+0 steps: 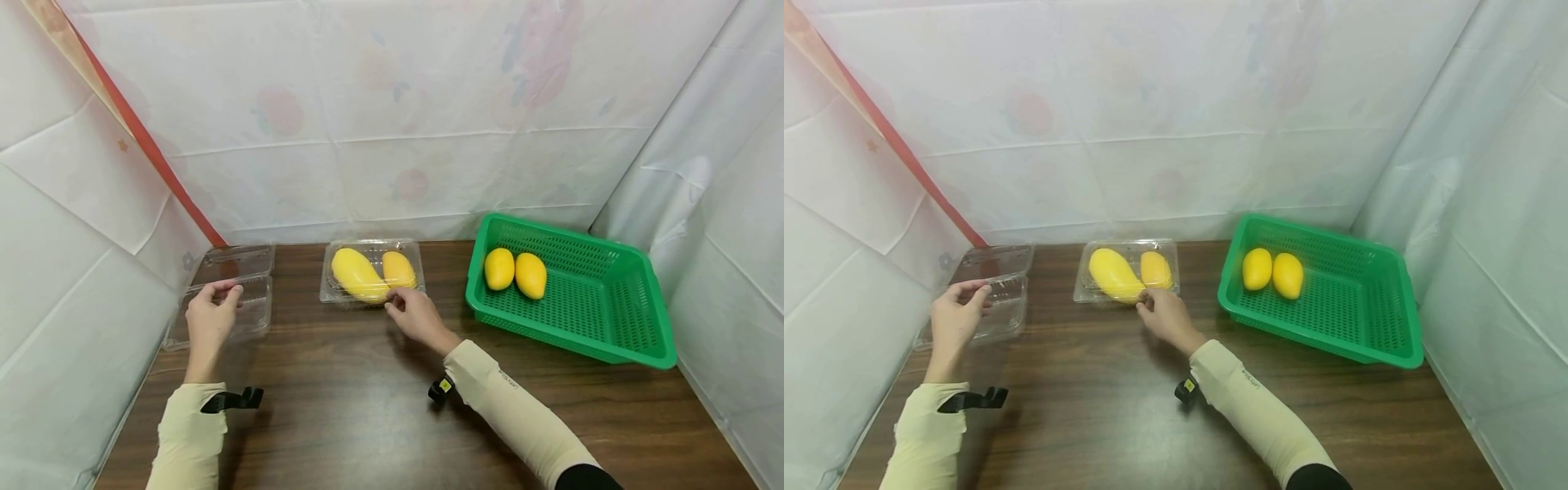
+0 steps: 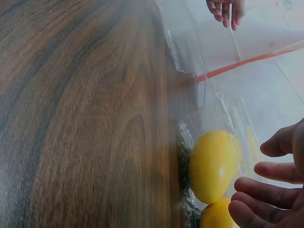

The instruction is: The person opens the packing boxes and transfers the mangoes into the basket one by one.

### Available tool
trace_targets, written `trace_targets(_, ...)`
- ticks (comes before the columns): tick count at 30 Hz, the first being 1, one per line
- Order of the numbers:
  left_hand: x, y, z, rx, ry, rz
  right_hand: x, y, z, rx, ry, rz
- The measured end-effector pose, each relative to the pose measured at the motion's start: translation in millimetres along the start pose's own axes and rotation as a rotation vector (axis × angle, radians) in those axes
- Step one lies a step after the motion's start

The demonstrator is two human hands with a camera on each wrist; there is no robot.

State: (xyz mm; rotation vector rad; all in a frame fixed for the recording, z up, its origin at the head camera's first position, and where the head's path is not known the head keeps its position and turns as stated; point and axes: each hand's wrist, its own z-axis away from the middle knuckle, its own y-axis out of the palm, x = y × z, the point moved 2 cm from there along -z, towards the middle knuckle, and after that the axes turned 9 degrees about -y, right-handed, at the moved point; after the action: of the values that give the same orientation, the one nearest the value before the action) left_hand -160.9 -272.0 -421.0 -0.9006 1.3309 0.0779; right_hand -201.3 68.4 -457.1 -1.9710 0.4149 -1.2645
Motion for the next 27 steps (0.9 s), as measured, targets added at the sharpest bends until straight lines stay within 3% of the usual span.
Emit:
trace_targets(11, -4.6, 27.9, 12.7, 0.099, 0.017, 0.088, -7, -17, 2, -0.173, 0.052, -0.015)
trace_targets(18, -7.7, 42.6, 21.8, 0.172, 0.045, 0.056, -17, -22, 6, -0.27, 0.076, 0.012)
trace_targets(27, -10.2, 58.5, 27.4, 0.212, 0.049, 0.02, -26, -21, 10, -0.316, 0.129, 0.048)
